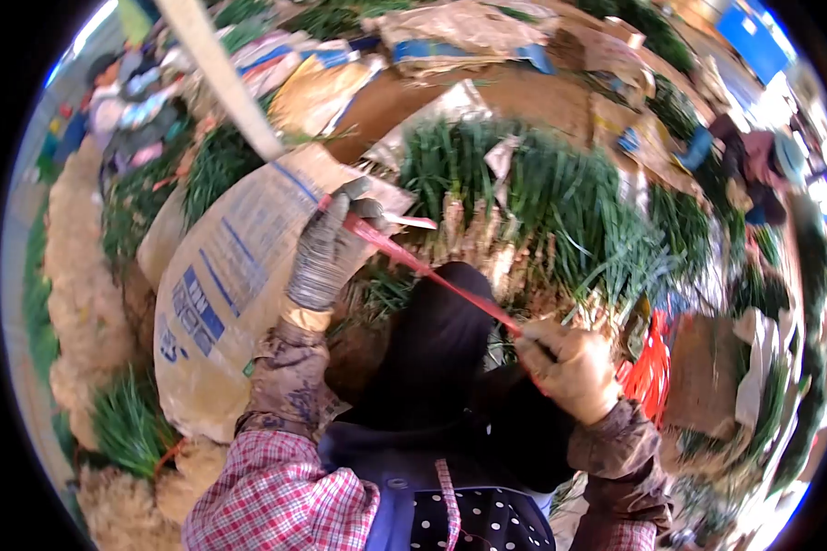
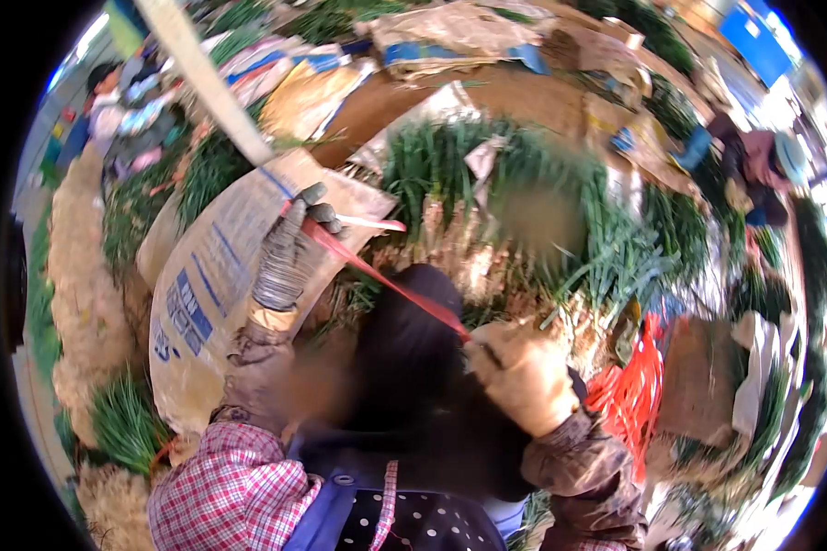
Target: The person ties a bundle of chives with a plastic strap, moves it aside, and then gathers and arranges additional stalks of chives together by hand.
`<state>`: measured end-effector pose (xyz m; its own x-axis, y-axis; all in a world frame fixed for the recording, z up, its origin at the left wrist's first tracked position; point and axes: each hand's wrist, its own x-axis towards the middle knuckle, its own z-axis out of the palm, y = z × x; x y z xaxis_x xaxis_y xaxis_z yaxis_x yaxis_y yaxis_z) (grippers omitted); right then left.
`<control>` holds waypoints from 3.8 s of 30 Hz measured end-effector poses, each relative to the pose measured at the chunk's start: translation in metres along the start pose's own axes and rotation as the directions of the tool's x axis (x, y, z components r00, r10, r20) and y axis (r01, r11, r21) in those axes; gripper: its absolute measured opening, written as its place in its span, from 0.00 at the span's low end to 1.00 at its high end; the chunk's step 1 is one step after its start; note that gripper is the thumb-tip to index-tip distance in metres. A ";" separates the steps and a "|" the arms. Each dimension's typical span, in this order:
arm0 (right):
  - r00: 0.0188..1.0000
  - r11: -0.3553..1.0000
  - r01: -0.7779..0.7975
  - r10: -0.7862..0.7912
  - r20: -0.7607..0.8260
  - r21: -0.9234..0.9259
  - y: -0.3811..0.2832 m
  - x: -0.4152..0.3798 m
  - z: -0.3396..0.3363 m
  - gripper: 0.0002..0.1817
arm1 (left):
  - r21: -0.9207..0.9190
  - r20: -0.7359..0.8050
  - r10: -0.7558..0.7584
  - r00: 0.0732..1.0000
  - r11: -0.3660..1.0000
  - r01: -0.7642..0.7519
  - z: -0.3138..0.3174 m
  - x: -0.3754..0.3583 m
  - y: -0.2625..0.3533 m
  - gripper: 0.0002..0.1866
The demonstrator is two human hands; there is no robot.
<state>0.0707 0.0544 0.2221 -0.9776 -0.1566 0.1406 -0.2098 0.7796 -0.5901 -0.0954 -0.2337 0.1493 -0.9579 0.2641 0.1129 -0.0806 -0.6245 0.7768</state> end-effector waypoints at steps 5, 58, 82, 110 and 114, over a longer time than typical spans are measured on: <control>0.992 0.971 0.070 -0.043 0.121 -0.229 0.009 0.103 0.030 0.06 | 0.239 -0.504 0.063 0.862 0.969 0.068 -0.150 -0.062 0.055 0.16; 0.627 0.902 -0.373 0.417 0.658 -0.217 0.200 -0.184 0.320 0.16 | 0.270 0.221 -0.186 0.957 0.955 0.123 0.059 -0.038 -0.015 0.24; 0.595 0.491 -0.759 0.789 0.150 0.429 0.114 -0.050 0.159 0.23 | 0.778 0.031 -0.543 0.839 0.540 0.321 0.058 -0.066 -0.250 0.18; 0.511 0.557 -0.830 0.727 -0.459 -0.041 0.196 -0.016 0.129 0.45 | 0.437 -0.180 -0.596 0.782 0.664 0.607 0.059 -0.059 -0.227 0.12; 0.320 0.353 -0.899 0.934 -0.161 0.259 0.238 -0.009 0.107 0.29 | 0.407 -0.193 -0.591 0.784 0.679 0.611 0.060 -0.055 -0.229 0.11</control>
<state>0.0274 0.1764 -0.0050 -0.5062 0.7751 -0.3781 0.8004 0.2588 -0.5408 -0.0073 -0.0610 0.0022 -0.7561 0.4343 -0.4896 -0.5283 0.0366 0.8483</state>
